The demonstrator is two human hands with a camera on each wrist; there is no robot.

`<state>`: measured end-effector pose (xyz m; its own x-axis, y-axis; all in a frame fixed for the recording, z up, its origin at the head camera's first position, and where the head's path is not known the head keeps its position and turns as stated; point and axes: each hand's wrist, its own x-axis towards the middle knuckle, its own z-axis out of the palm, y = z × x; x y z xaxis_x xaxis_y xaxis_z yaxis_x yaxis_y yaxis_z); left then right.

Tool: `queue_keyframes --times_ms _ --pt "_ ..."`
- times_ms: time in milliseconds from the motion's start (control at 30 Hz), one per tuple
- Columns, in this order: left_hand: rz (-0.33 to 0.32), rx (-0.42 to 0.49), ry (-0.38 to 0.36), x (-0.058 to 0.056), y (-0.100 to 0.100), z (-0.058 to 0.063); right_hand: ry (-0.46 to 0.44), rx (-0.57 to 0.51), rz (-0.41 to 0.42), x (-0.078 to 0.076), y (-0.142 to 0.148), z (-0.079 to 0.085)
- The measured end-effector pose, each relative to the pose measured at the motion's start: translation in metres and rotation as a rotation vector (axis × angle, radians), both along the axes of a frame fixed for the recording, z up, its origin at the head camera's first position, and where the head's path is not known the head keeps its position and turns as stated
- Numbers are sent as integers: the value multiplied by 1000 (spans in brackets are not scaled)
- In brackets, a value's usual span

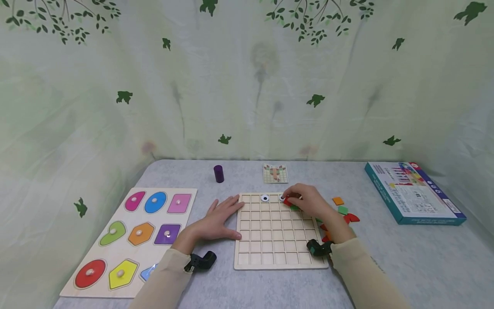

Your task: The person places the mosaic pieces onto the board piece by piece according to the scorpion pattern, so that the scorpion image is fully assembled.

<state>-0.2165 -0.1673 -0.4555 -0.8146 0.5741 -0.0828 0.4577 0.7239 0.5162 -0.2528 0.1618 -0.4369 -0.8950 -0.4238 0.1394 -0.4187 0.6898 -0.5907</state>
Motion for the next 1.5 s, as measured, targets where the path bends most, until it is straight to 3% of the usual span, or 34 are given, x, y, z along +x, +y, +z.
queue_keyframes --times_ms 333,600,1267,1500 --pt "-3 1 1 -1 1 2 -5 -6 22 0 -6 -3" --pt "-6 12 -1 0 1 3 -81 -7 -25 0 -11 -5" --pt "-3 20 -3 1 1 3 -18 30 39 2 -9 -7" --pt "1 9 -4 1 1 1 -41 27 52 2 -8 -5"
